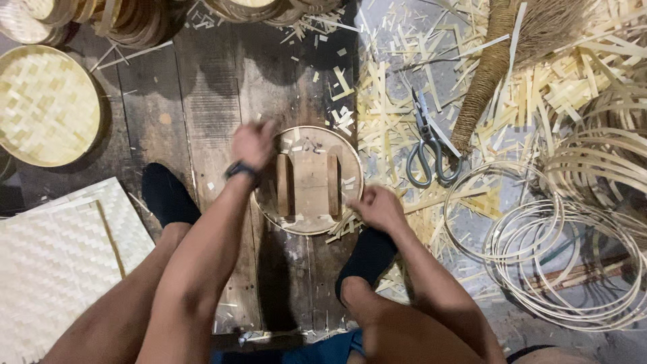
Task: The person fits a circular bamboo frame onto a woven bamboo mat and uses scissors to trim the overhanging material.
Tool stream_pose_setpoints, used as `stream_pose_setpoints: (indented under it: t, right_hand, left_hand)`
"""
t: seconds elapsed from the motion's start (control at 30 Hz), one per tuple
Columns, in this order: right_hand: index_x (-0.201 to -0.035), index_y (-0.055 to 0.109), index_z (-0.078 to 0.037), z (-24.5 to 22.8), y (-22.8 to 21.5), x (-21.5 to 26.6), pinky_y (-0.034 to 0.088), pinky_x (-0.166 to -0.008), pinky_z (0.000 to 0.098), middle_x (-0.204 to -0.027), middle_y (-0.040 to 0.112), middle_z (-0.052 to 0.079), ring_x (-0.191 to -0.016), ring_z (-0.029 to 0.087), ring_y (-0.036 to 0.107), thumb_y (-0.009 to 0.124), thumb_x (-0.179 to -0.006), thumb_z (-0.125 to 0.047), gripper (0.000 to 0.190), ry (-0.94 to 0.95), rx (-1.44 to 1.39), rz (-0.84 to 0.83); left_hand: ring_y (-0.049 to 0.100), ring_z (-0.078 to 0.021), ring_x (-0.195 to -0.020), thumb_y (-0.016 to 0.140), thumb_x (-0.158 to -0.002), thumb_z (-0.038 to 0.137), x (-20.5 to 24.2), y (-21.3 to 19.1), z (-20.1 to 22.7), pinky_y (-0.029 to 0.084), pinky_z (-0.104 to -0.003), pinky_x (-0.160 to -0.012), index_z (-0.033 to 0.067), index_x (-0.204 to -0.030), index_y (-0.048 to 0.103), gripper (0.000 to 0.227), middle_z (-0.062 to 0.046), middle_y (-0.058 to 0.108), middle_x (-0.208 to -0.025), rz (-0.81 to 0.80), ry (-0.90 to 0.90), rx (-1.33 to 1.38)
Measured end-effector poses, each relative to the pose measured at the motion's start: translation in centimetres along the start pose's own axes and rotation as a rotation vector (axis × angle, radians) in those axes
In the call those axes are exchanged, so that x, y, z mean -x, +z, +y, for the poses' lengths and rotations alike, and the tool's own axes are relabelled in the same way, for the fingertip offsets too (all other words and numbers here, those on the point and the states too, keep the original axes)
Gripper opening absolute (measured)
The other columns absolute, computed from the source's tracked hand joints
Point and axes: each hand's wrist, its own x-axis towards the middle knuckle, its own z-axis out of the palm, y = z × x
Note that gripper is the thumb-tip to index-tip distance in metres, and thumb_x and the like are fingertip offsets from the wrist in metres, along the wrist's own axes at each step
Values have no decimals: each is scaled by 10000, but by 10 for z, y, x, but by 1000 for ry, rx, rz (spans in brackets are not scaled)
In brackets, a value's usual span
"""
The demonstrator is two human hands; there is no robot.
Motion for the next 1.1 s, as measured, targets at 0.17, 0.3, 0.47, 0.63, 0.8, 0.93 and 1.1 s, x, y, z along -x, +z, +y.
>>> stream_pose_setpoints:
  t: [0.17,0.3,0.47,0.63,0.8,0.93,1.1]
  right_hand:
    - [-962,772,-76,13,-7,6,591,-681,317,-858,775,107,-721,157,723,817,-826,-287,255,-78,-34,-108]
    - [-926,819,-9,24,-61,1,631,-688,343,-1006,813,89,-779,189,803,778,-764,-121,201,10,-88,119]
    - [-1258,633,-73,13,-51,9,619,-672,277,-1068,740,78,-858,167,740,791,-842,-146,451,59,-450,115]
    - [-1107,693,82,8,2,7,626,-623,302,-922,738,172,-760,224,717,758,-891,-112,298,78,-739,-103]
    - [-1043,708,68,18,9,16,624,-625,270,-886,728,125,-725,166,713,719,-931,-115,215,27,-1056,-120]
    - [-955,692,79,17,30,12,618,-578,301,-798,721,142,-648,186,708,748,-900,-97,192,84,-757,-35]
    - [-870,685,92,32,51,-6,601,-517,310,-722,711,128,-588,184,696,766,-893,-101,211,57,-726,88]
  left_hand:
    - [713,-188,-753,838,-812,340,53,-15,-72,577,-335,-698,6,-1076,794,428,-138,781,-898,-168,-325,274]
    - [694,-128,-709,887,-769,225,55,-11,-82,579,-298,-640,-14,-1046,788,378,-105,781,-881,-204,-502,527]
    - [715,-162,-716,908,-766,224,57,-14,-61,584,-308,-676,-11,-986,813,336,-114,783,-843,-99,-499,300]
    - [742,-212,-842,879,-801,243,68,-31,-36,594,-326,-789,7,-1043,806,346,-142,793,-954,-91,-509,350]
    - [480,-289,-1398,659,-991,276,127,-41,-37,499,-416,-1034,75,-1466,513,536,-194,479,-1533,-318,-802,864]
    - [612,-346,-1225,607,-944,81,170,14,-57,614,-418,-935,13,-1378,460,464,-238,580,-1361,-320,-780,1250]
    - [727,-333,-889,649,-962,59,165,61,-80,638,-420,-753,-160,-1223,635,341,-248,731,-1069,-156,-784,991]
